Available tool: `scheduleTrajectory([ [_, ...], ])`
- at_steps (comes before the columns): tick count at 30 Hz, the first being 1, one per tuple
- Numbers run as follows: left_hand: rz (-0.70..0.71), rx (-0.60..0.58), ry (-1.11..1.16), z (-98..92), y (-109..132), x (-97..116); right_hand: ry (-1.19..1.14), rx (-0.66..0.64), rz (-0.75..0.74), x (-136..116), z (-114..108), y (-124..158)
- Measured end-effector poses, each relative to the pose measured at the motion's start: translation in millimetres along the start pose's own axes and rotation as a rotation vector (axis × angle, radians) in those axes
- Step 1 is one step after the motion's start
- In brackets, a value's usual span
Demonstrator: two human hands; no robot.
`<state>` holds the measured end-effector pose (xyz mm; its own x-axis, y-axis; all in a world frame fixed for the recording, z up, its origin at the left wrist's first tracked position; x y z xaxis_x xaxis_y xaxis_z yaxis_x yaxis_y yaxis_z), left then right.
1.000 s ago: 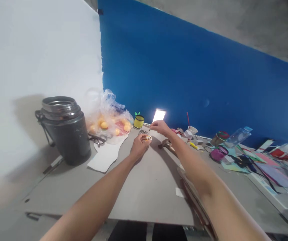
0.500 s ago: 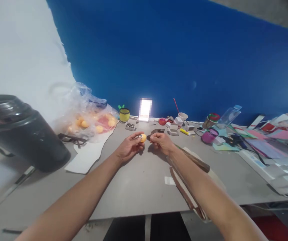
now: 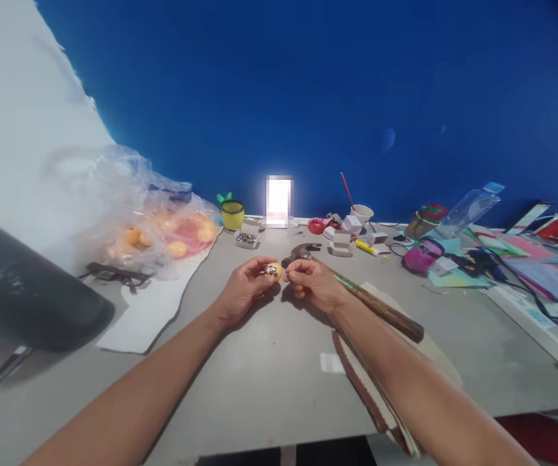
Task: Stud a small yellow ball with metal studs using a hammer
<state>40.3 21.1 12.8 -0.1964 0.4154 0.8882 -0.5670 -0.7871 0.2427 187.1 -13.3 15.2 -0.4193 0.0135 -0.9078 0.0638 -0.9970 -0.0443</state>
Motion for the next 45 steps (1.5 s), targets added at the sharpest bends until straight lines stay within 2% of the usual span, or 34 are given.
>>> scheduleTrajectory([
  [11,0.038,0.067,-0.194,0.8,5,2,0.044,0.018,0.025,5,1,0],
  [25,0.045,0.065,-0.236,4.3,8,7,0.117,0.024,0.044,7,-1,1],
  [37,0.056,0.095,-0.263,5.8,9,4,0.334,0.029,-0.074,-1,0,0],
  [42,0.088,0.155,-0.325,5.7,11,3,0.478,0.088,-0.126,-5,0,1],
  [45,0.146,0.187,-0.381,4.4,10,2,0.475,0.124,-0.116,0,-2,0],
])
Point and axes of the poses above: each hand's wrist, its own y-axis away from the middle knuckle, its own z-axis out of the palm, x = y × z, the point moved 7 cm from there along -y, towards the middle knuckle, and after that the axes turned 11 degrees about -z, right-handed, at the moved point
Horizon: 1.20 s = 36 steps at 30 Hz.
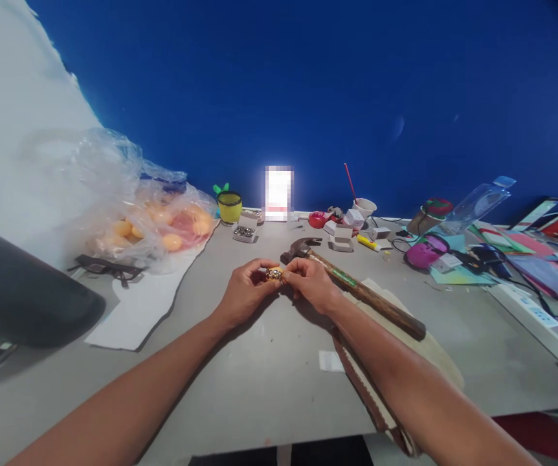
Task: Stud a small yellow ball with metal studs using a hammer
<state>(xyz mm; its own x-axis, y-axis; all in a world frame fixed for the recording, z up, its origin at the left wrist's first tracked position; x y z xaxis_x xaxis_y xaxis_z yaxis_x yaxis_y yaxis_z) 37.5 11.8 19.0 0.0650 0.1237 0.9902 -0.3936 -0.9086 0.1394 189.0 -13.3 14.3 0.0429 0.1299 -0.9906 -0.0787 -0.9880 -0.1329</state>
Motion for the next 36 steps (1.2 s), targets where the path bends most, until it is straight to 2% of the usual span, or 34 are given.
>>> scheduleTrajectory([
  [4,0.042,0.010,-0.029,0.3,-1,-1,-0.067,-0.003,0.047,9,2,-1],
  [7,0.043,0.012,-0.015,0.6,-1,-1,-0.027,-0.004,0.031,9,1,-3],
  [11,-0.003,0.001,0.027,1.5,0,1,0.049,-0.003,0.015,7,-1,-2],
  [16,-0.055,-0.048,0.093,1.6,1,2,-0.092,-0.049,0.032,4,4,0],
  [18,-0.071,-0.087,0.131,2.2,-1,1,-0.078,-0.065,0.009,-1,2,-1],
  [20,-0.076,-0.126,0.201,2.5,-4,-1,0.113,-0.004,-0.063,-10,-11,-3],
  [24,-0.063,-0.134,0.275,-0.3,-9,-2,0.898,0.185,-0.237,-39,-46,-4],
  [27,-0.070,-0.089,0.192,-3.3,-8,1,1.329,0.107,-0.141,-35,-58,-6],
  [31,-0.010,-0.007,0.026,-8.0,-3,10,1.495,0.004,-0.055,-25,-61,-8],
  [33,0.037,0.071,-0.055,-13.8,-3,12,1.462,0.022,-0.056,-28,-60,-7],
  [36,0.040,0.144,-0.061,-22.8,-8,9,1.380,0.116,-0.046,-39,-59,-2],
])
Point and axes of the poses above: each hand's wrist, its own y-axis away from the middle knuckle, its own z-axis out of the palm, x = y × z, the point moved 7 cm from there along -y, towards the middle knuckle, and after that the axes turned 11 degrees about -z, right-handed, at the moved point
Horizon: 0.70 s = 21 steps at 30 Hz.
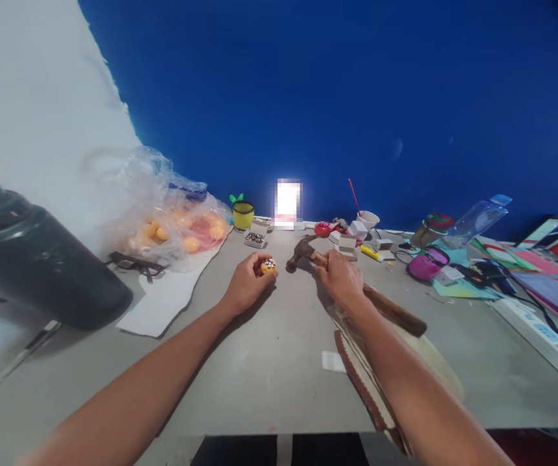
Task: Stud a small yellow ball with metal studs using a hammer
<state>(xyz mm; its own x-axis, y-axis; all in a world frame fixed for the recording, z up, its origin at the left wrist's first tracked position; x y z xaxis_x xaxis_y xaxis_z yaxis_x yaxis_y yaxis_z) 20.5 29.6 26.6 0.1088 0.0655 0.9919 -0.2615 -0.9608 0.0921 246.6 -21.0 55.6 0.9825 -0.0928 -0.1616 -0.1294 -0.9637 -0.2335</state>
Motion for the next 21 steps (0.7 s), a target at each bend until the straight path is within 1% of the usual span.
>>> scheduleTrajectory([
  [2,-0.024,0.009,0.021,-3.0,-4,-4,-0.017,0.097,-0.004,-6,-13,4],
  [3,-0.033,0.012,0.024,-4.1,-5,-4,-0.015,0.167,-0.039,-11,-20,7],
  [5,-0.035,0.022,0.007,-5.9,-5,-3,-0.006,0.313,-0.165,-24,-32,14],
  [7,-0.018,0.042,-0.020,-7.6,-4,0,0.005,0.401,-0.304,-37,-35,21],
  [9,-0.007,0.023,-0.017,-6.6,-3,3,0.019,0.408,-0.406,-48,-30,26],
  [10,-0.009,0.001,-0.006,-5.2,-3,4,0.030,0.401,-0.433,-51,-28,27],
  [12,-0.027,-0.030,0.028,-3.5,-3,3,0.058,0.409,-0.445,-52,-25,28],
  [15,-0.055,0.000,0.047,-5.9,-4,1,0.085,0.480,-0.397,-46,-31,28],
  [17,-0.064,0.008,0.047,-6.7,-4,1,0.071,0.502,-0.393,-45,-35,28],
  [21,-0.019,-0.051,0.057,-2.7,-1,7,0.032,0.436,-0.484,-55,-32,29],
])
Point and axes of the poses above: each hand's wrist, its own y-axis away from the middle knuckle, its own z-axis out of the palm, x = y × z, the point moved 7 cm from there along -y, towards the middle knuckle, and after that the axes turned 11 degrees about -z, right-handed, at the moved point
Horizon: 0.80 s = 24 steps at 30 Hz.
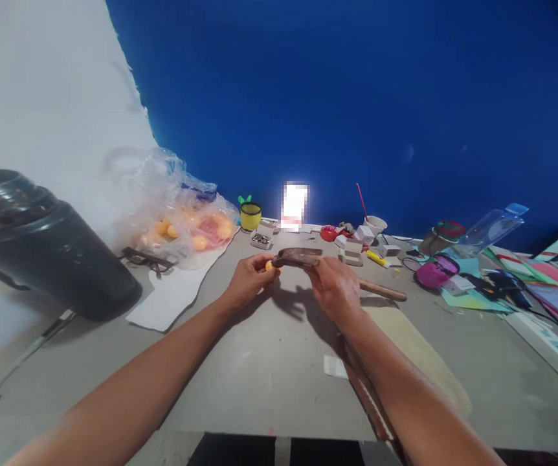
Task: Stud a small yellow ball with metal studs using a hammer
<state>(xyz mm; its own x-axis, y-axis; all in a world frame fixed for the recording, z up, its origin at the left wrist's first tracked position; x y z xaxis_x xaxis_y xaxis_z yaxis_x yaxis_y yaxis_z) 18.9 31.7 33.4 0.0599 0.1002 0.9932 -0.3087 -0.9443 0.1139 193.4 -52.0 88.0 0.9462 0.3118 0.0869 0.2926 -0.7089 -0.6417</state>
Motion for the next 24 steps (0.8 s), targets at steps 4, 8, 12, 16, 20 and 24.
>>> scheduleTrajectory([
  [4,0.036,0.032,-0.005,-2.5,1,3,0.019,0.017,0.016,-1,-4,-1],
  [8,0.050,0.062,-0.015,-4.8,0,2,0.020,0.014,0.047,4,-5,-1],
  [12,0.048,0.041,-0.018,-1.4,0,1,-0.009,-0.080,0.059,7,2,-1],
  [16,0.016,0.065,0.026,-2.7,0,-2,-0.003,-0.100,0.216,27,3,1],
  [20,-0.009,0.003,-0.003,0.9,-3,-7,-0.109,-0.246,0.350,50,18,6],
  [24,0.042,0.003,-0.119,1.6,-2,-5,-0.150,-0.405,0.431,63,37,14],
])
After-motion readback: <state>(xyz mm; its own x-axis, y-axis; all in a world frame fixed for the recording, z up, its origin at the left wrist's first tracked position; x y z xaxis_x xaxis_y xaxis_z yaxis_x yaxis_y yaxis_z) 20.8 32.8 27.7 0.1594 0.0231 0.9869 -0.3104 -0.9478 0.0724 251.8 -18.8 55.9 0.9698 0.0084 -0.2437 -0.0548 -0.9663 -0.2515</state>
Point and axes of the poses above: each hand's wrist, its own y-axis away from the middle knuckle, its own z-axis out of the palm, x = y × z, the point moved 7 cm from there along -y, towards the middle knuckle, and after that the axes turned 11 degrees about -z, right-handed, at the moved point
